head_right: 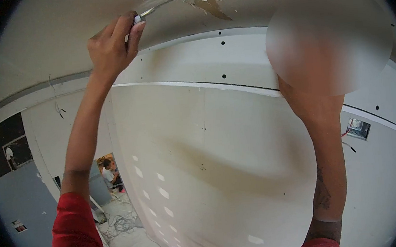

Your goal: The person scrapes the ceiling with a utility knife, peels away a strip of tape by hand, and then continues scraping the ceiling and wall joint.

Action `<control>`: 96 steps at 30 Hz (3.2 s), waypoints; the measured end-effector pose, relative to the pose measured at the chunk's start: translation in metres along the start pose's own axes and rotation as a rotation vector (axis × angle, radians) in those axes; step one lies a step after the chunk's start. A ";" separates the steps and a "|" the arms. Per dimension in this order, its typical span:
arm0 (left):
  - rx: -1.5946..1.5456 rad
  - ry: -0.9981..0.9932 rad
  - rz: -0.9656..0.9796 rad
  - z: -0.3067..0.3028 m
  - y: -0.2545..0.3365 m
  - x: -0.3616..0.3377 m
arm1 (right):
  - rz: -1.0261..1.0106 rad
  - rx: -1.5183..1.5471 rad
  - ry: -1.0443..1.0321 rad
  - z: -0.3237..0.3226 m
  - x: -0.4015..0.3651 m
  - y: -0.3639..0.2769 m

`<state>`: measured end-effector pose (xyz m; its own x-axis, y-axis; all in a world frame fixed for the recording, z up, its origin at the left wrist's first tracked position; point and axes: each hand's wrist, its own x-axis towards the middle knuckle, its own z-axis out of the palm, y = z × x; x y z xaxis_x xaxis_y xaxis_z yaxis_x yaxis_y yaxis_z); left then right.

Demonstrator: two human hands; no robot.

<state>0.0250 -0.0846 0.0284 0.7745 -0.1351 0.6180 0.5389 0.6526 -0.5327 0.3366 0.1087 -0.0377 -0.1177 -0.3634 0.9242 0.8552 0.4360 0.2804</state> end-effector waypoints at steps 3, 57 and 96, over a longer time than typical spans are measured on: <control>0.076 -0.092 0.059 -0.010 -0.004 0.013 | -0.007 -0.010 0.018 -0.001 0.000 -0.001; -0.477 0.194 -0.412 0.077 0.045 -0.024 | 0.005 0.005 -0.035 -0.004 0.004 -0.005; -0.243 0.124 -0.156 0.105 0.041 -0.045 | 0.011 -0.009 -0.128 -0.014 0.009 -0.005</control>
<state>-0.0230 0.0267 0.0397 0.7027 -0.3193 0.6358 0.7063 0.4216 -0.5687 0.3386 0.0920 -0.0338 -0.1714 -0.2508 0.9528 0.8612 0.4315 0.2685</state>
